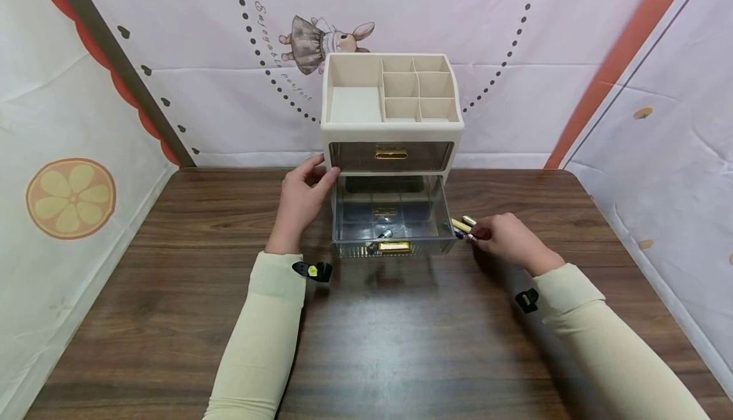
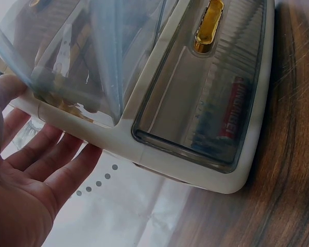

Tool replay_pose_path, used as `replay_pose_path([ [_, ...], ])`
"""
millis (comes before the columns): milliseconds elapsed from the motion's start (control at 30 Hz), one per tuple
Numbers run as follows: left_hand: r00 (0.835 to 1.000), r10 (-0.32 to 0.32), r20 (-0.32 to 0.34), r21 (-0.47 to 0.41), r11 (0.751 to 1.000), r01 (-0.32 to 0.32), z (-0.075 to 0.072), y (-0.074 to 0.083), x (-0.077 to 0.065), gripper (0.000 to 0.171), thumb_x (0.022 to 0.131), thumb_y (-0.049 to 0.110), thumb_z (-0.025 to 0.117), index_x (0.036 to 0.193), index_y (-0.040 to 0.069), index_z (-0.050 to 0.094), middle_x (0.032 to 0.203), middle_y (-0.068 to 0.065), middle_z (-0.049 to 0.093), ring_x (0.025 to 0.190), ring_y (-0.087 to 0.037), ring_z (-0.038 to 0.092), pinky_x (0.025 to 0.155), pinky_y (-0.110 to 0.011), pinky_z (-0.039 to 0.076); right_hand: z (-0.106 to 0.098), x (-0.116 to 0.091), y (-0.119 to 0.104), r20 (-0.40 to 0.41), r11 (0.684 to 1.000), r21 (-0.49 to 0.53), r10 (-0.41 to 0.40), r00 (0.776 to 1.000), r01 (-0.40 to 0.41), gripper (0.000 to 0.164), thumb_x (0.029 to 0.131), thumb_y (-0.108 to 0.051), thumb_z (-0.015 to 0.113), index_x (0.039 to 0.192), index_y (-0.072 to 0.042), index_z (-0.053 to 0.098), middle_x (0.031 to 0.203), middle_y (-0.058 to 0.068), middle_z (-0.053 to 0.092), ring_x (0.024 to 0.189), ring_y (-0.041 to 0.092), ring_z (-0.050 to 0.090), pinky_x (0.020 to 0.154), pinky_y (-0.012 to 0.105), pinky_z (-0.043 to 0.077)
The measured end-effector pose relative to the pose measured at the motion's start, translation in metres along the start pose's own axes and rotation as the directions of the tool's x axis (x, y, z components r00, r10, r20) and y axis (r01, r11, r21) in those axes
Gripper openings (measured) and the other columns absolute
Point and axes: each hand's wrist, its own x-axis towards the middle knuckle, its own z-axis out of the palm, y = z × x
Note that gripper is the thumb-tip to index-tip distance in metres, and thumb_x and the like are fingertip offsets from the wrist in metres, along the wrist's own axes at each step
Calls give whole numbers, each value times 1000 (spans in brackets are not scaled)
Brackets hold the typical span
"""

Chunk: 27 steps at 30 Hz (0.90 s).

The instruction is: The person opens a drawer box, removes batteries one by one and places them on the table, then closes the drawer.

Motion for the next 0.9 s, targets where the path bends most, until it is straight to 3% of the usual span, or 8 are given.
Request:
replay_pose_path([
  [900,1000,4,-4,0,1000,-4,0,1,1,59,88,54,64,137,22,57,116,-11,67,106,-23,63,93,-42,51,10,3,4,-61,998,-59,-32,998,28,6,84,-6,72,89,-4,73,79,4,73,73,16,67,67,39,54],
])
